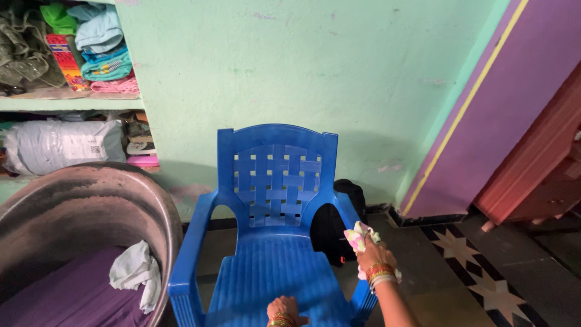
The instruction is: The person wipes a blue plastic chair with a patterned cloth. They clean the seat, armrests, and backrest in a repetitive manner.
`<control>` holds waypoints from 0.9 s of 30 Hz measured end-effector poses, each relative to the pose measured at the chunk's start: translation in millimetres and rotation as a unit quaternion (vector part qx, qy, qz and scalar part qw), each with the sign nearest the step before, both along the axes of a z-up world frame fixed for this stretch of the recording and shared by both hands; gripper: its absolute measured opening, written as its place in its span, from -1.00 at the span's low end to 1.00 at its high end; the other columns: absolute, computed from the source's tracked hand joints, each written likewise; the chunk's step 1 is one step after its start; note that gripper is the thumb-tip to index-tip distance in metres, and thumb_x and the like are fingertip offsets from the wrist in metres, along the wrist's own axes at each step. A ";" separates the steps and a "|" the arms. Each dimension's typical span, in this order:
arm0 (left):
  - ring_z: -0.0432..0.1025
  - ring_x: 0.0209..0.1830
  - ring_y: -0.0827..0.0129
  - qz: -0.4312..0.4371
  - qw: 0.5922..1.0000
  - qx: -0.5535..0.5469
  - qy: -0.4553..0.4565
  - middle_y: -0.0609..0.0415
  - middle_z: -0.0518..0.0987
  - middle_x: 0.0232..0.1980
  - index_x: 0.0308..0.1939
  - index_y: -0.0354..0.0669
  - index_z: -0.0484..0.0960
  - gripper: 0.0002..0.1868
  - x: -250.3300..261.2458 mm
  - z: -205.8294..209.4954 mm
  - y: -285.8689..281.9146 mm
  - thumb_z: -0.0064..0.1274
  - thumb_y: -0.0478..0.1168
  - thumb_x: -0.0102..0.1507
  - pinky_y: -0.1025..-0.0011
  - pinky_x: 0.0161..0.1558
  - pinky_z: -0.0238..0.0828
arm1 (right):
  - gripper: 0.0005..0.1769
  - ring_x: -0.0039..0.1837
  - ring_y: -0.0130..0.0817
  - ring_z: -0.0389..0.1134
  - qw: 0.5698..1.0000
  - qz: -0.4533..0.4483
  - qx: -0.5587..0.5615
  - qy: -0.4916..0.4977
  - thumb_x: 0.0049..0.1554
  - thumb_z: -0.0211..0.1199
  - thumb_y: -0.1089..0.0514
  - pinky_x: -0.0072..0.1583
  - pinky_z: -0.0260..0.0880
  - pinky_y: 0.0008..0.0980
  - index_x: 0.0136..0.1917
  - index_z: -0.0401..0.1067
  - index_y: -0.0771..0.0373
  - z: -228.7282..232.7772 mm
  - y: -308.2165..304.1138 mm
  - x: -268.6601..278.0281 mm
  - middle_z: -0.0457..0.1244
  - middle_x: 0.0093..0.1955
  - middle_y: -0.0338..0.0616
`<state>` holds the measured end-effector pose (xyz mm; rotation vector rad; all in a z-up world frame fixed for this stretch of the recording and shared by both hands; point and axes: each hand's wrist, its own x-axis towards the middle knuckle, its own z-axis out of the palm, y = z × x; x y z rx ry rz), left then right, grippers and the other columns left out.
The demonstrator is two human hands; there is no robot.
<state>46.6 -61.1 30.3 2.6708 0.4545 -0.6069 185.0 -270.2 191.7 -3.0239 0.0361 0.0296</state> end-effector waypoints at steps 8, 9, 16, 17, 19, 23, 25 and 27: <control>0.55 0.16 0.17 0.001 0.993 0.025 0.115 0.07 0.64 0.19 0.16 0.00 0.67 -0.10 -15.1 25.0 4.2 0.30 0.51 -0.04 0.14 0.09 0.56 | 0.01 0.36 0.19 0.31 0.998 -0.019 0.041 0.048 0.18 0.10 -0.38 0.35 0.34 0.04 0.70 -0.27 -0.10 -11.4 -18.9 -71.7 0.08 0.53 0.08; 0.55 0.16 0.17 -0.001 0.992 0.029 0.124 0.08 0.64 0.18 0.17 -0.01 0.67 -0.09 -15.0 25.0 3.0 0.30 0.51 -0.03 0.13 0.08 0.57 | 0.01 0.38 0.25 0.26 0.997 -0.004 0.072 0.031 0.18 0.10 -0.37 0.38 0.28 0.05 0.70 -0.29 -0.10 -16.2 -19.1 -67.8 0.04 0.54 0.12; 0.57 0.15 0.16 0.006 0.986 0.058 0.158 0.08 0.63 0.19 0.22 -0.05 0.63 -0.04 -17.6 20.3 -11.6 0.29 0.52 -0.02 0.06 0.10 0.55 | -0.02 0.49 0.11 0.13 0.983 0.156 0.054 -0.082 0.12 0.16 -0.20 0.32 0.20 0.15 0.63 -0.27 -0.07 -10.5 -21.4 -56.1 0.00 0.53 0.11; 0.56 0.16 0.16 0.009 0.986 0.056 0.157 0.07 0.63 0.19 0.23 -0.05 0.63 -0.04 -16.7 20.3 -12.3 0.29 0.51 -0.02 0.05 0.11 0.55 | -0.03 0.48 0.07 0.17 0.986 0.148 0.062 -0.052 0.13 0.16 -0.18 0.34 0.25 0.09 0.65 -0.25 -0.09 -2.2 -20.9 -57.9 0.05 0.52 0.09; 0.55 0.17 0.13 0.006 0.985 0.056 0.164 0.05 0.62 0.21 0.24 -0.05 0.61 -0.04 -16.7 20.4 -13.5 0.28 0.52 0.00 0.04 0.12 0.54 | -0.03 0.47 0.00 0.24 0.988 0.133 0.077 0.007 0.13 0.16 -0.15 0.37 0.35 -0.02 0.69 -0.21 -0.15 11.9 -14.9 -60.5 0.14 0.50 0.03; 0.55 0.18 0.14 0.022 0.984 0.051 0.169 0.06 0.62 0.20 0.25 -0.04 0.61 -0.03 -19.8 25.1 -16.5 0.31 0.50 -0.03 0.02 0.15 0.52 | -0.01 0.55 0.12 0.10 0.984 0.153 0.093 0.008 0.12 0.19 -0.10 0.42 0.24 0.02 0.67 -0.23 -0.09 7.7 -10.9 -41.4 0.07 0.55 0.04; 0.55 0.19 0.10 0.023 0.984 0.049 0.172 0.03 0.62 0.20 0.23 -0.06 0.61 -0.04 -22.0 29.8 -16.5 0.27 0.54 0.01 0.03 0.14 0.53 | 0.01 0.60 0.22 -0.03 0.977 0.179 0.117 -0.007 0.10 0.23 -0.11 0.50 0.12 -0.01 0.66 -0.22 -0.01 -10.9 -10.8 -16.5 -0.01 0.59 0.10; 0.55 0.19 0.09 0.028 0.988 0.040 0.147 0.02 0.63 0.18 0.19 -0.06 0.63 -0.06 -25.6 29.2 -18.5 0.17 0.58 0.05 0.05 0.12 0.54 | -0.05 0.62 0.25 -0.14 0.970 0.212 0.121 -0.014 0.15 0.19 -0.11 0.53 -0.04 0.03 0.63 -0.20 0.10 -35.8 -14.3 3.8 -0.11 0.64 0.07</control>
